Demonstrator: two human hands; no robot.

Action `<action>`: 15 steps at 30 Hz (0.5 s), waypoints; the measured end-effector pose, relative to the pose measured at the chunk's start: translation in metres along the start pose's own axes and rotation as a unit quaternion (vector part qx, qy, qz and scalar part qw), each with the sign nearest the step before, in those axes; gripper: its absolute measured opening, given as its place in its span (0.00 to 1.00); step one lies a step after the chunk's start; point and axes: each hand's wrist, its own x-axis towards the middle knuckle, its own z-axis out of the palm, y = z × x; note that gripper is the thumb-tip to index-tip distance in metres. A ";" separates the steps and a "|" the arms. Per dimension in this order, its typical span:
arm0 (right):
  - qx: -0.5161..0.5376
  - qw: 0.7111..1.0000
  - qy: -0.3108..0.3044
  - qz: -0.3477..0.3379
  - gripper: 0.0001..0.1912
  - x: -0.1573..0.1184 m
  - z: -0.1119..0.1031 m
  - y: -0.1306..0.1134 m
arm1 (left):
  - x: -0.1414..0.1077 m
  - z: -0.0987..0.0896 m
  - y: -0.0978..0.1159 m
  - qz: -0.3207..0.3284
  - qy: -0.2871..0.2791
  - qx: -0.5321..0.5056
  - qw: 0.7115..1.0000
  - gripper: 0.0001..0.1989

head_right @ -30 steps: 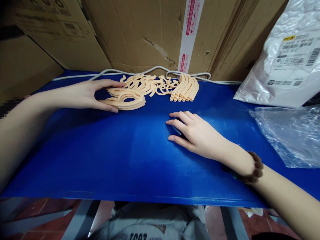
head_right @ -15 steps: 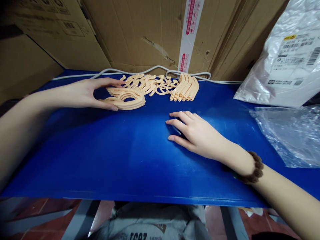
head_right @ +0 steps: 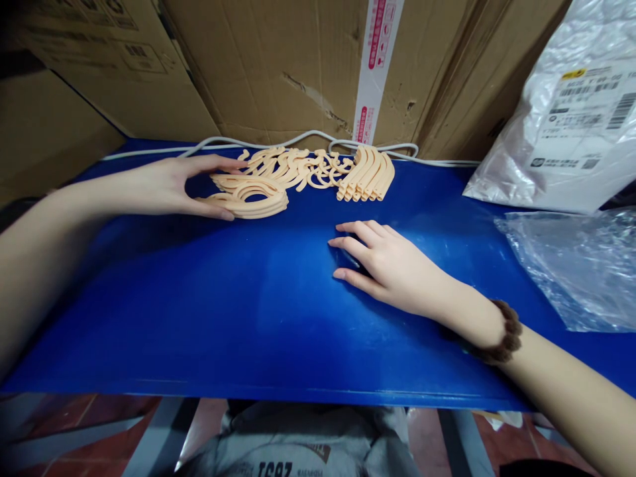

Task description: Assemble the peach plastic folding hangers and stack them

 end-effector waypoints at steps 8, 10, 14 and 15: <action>-0.006 1.000 -0.009 0.003 0.24 0.000 0.000 0.000 | -0.001 0.000 0.001 -0.004 -0.002 -0.005 1.000 0.47; -0.005 1.000 -0.009 0.003 0.24 0.000 0.000 0.000 | -0.001 0.000 0.001 -0.003 -0.002 -0.006 1.000 0.46; -0.007 1.000 -0.010 0.003 0.24 0.000 0.000 0.000 | -0.001 -0.001 0.001 -0.003 0.001 -0.004 1.000 0.46; -0.008 1.000 -0.011 0.003 0.24 0.000 0.000 0.000 | -0.001 -0.001 0.001 -0.003 0.000 -0.003 1.000 0.46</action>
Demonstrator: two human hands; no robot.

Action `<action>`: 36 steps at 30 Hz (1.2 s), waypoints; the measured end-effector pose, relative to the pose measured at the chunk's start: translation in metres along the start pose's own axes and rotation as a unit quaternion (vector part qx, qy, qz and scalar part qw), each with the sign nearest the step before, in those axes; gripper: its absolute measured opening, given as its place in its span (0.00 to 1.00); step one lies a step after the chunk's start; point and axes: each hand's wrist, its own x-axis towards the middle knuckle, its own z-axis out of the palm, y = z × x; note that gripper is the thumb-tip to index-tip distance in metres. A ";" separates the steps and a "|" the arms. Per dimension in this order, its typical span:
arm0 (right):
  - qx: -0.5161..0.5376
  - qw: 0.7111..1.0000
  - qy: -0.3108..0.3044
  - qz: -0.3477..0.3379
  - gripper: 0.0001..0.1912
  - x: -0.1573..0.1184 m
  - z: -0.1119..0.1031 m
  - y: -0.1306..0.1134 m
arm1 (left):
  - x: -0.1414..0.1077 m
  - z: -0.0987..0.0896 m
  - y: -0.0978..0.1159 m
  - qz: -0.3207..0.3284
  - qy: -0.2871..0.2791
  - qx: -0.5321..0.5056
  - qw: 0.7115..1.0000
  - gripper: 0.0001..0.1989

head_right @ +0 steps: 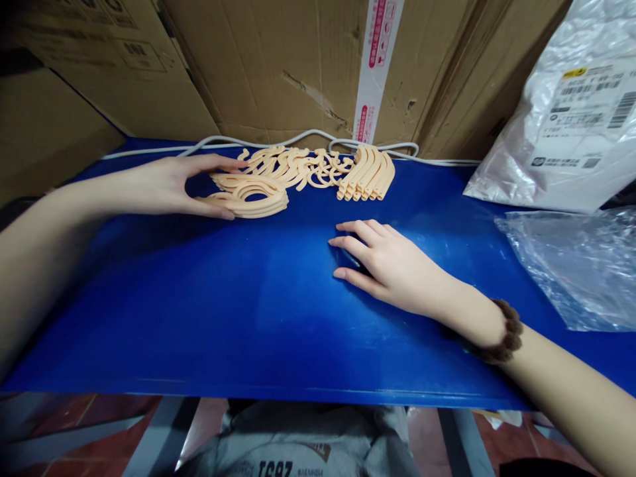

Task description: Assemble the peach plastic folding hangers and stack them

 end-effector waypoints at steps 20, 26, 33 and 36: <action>-0.008 1.000 0.002 -0.002 0.24 0.000 0.001 0.000 | 0.001 0.003 -0.008 0.059 0.026 0.034 0.997 0.45; -0.008 1.000 0.001 0.001 0.24 0.000 0.000 0.001 | 0.002 0.004 -0.010 0.098 0.037 0.066 0.992 0.46; -0.009 1.000 0.002 -0.002 0.24 0.000 0.001 0.000 | 0.001 0.002 -0.012 0.088 0.028 0.057 0.994 0.48; -0.007 1.000 0.003 -0.002 0.24 -0.001 0.000 0.000 | -0.001 0.003 -0.001 0.102 0.050 0.057 0.992 0.51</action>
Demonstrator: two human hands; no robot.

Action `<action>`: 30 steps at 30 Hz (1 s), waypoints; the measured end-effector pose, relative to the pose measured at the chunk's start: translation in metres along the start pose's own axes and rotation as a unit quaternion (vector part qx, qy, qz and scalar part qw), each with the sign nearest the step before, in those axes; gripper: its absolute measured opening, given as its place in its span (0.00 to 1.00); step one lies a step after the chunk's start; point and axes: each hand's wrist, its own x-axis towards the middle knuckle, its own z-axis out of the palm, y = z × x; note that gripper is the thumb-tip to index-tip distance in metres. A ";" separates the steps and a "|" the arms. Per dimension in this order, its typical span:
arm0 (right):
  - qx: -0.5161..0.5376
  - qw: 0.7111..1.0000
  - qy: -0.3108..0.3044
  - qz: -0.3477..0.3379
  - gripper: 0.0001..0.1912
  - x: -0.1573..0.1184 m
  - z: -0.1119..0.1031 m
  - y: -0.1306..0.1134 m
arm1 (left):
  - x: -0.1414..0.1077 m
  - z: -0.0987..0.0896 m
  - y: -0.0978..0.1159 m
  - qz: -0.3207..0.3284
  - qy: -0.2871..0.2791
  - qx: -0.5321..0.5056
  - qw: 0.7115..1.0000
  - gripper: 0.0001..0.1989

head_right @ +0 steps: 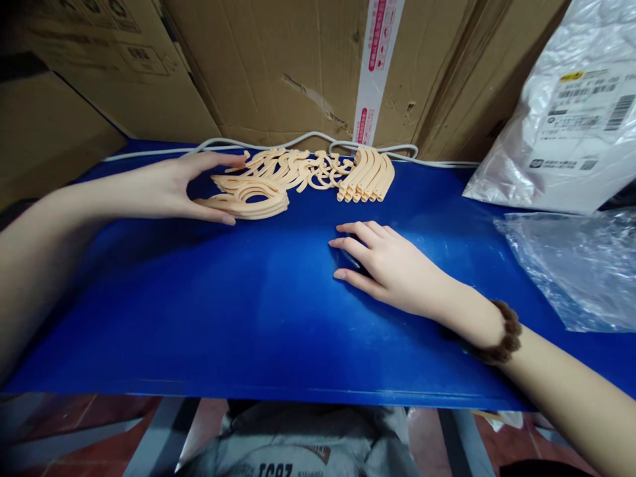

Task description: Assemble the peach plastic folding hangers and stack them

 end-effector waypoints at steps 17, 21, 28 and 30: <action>0.017 1.000 0.003 0.012 0.25 0.001 0.000 -0.002 | -0.002 0.059 0.101 0.201 -0.016 0.040 0.979 0.25; 0.025 1.000 0.003 0.012 0.25 0.002 -0.002 -0.003 | -0.001 0.055 0.099 0.192 -0.030 0.034 0.980 0.26; 0.021 1.000 0.007 0.016 0.23 0.005 -0.002 -0.002 | -0.003 0.056 0.103 0.181 -0.031 0.039 0.982 0.26; 0.048 0.999 0.014 0.018 0.23 0.006 -0.004 -0.001 | -0.003 0.056 0.103 0.181 -0.031 0.039 0.982 0.25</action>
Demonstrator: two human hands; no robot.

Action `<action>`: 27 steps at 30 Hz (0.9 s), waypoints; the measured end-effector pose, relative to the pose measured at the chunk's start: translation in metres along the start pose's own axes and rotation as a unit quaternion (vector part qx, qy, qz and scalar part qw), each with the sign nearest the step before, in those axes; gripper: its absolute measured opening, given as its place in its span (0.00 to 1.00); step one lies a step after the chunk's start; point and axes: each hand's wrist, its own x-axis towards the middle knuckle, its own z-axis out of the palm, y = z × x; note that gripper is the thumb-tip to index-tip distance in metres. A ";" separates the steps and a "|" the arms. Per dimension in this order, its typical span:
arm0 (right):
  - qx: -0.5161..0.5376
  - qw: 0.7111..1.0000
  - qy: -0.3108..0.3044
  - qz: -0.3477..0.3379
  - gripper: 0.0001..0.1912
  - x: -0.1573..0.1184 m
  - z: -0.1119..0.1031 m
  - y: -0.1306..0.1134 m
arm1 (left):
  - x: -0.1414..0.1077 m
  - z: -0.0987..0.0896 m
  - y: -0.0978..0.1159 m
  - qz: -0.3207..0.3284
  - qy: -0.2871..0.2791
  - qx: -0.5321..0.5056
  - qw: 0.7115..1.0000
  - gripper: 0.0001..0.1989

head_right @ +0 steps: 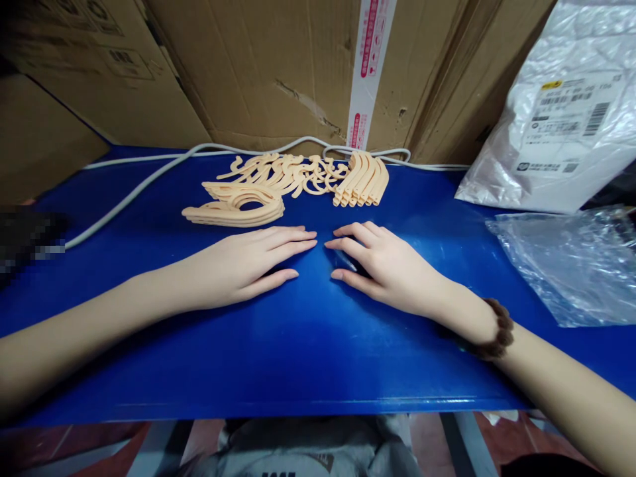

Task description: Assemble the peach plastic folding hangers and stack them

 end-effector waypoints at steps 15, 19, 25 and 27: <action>-0.250 0.961 0.085 0.078 0.21 0.096 -0.037 0.043 | 0.001 0.001 -0.001 0.008 0.012 0.000 1.000 0.25; -0.268 0.956 0.067 0.098 0.23 0.120 -0.028 0.058 | 0.002 -0.001 -0.001 0.008 0.011 -0.003 1.000 0.24; -0.289 0.947 0.058 0.126 0.21 0.131 -0.020 0.060 | 0.002 -0.001 -0.001 0.007 0.009 0.003 1.000 0.24; -0.284 0.949 0.068 0.121 0.23 0.131 -0.020 0.057 | 0.002 -0.001 -0.001 0.007 0.007 0.001 1.000 0.25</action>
